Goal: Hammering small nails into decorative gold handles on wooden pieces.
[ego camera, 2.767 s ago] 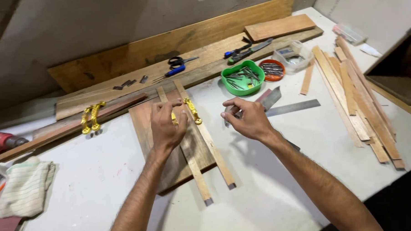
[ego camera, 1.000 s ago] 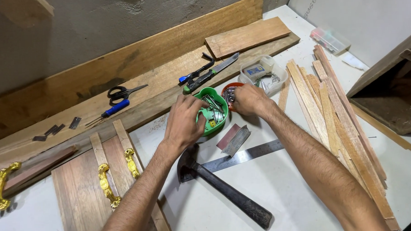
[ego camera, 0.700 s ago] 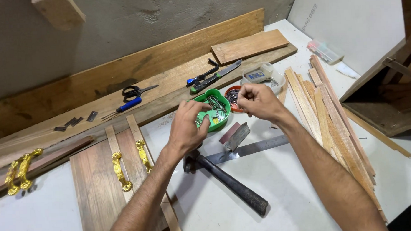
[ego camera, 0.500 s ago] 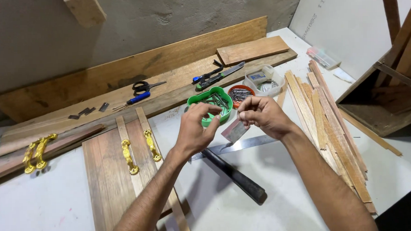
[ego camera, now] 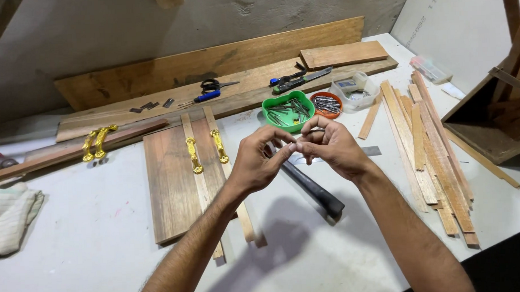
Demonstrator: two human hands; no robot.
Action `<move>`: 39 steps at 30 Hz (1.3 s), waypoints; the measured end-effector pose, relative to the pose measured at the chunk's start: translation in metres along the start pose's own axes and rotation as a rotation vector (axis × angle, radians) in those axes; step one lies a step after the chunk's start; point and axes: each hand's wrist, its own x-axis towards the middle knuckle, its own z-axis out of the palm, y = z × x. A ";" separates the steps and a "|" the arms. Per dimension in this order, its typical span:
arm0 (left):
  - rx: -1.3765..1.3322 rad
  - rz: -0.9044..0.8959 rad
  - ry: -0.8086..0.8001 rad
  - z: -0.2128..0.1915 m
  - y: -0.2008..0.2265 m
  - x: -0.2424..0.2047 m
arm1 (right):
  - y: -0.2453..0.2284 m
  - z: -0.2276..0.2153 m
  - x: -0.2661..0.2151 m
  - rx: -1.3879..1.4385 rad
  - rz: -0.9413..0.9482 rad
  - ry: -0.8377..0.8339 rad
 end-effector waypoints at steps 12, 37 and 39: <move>0.106 -0.117 0.098 -0.113 -0.056 -0.047 | 0.101 0.028 0.033 -1.306 0.257 0.158; 0.221 -0.112 0.098 -0.196 -0.241 -0.027 | 0.076 0.111 0.113 -0.442 0.126 0.189; 0.186 -0.181 0.052 -0.197 -0.242 -0.025 | 0.077 0.112 0.118 -0.508 0.136 0.169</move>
